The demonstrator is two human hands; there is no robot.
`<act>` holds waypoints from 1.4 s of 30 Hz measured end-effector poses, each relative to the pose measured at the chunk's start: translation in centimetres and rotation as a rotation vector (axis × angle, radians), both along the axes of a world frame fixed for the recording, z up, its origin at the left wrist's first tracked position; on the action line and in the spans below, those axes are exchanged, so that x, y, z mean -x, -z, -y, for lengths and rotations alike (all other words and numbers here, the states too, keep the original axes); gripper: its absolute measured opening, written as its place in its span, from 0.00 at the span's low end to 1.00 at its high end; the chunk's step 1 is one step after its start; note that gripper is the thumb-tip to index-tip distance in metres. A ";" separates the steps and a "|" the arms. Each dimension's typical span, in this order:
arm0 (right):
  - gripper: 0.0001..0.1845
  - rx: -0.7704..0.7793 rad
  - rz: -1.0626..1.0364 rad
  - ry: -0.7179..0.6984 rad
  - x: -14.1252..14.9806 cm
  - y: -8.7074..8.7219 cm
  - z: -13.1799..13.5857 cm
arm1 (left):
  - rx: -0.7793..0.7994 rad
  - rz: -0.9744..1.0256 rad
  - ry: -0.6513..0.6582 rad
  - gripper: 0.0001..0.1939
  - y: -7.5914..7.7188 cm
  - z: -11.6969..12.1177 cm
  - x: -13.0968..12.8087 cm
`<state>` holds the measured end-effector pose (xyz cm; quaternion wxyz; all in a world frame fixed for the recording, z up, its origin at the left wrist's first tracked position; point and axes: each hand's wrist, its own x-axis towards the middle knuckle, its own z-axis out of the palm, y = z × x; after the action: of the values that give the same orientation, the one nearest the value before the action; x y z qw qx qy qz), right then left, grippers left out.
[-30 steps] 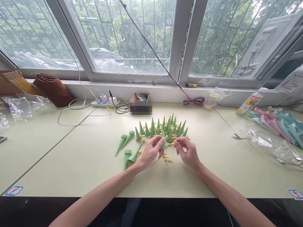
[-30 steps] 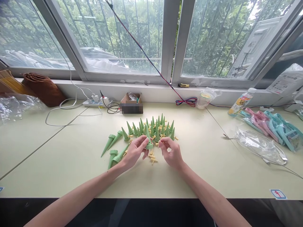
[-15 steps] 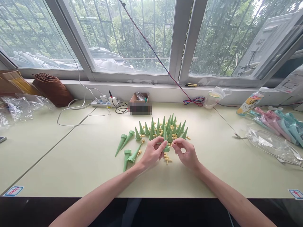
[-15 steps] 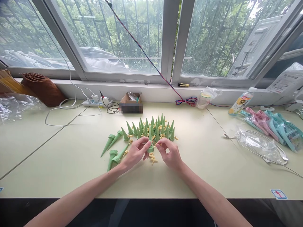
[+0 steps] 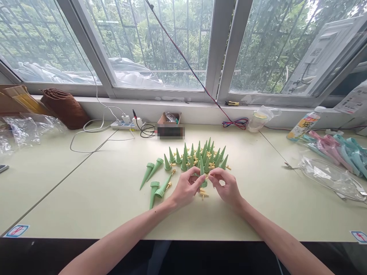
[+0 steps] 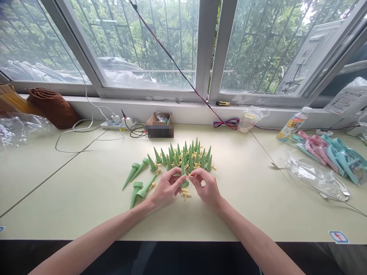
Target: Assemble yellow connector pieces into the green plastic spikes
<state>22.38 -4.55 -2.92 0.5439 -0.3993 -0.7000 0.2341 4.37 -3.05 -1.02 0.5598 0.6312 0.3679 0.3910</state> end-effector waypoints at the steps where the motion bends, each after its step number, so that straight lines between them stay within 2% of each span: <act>1: 0.06 0.001 0.000 -0.002 0.0 0.0 0.0 | 0.001 0.002 0.002 0.15 -0.1 0.0 0.0; 27: 0.07 0.060 0.000 -0.012 0.2 0.2 0.0 | -0.007 0.021 0.065 0.16 0.1 0.1 0.1; 42: 0.07 0.077 0.010 0.002 0.3 0.1 -0.2 | 0.011 0.022 0.055 0.15 0.0 0.4 0.1</act>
<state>22.08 -4.37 -3.01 0.5249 -0.4220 -0.6927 0.2581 4.25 -3.43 -0.99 0.5777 0.6339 0.3463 0.3803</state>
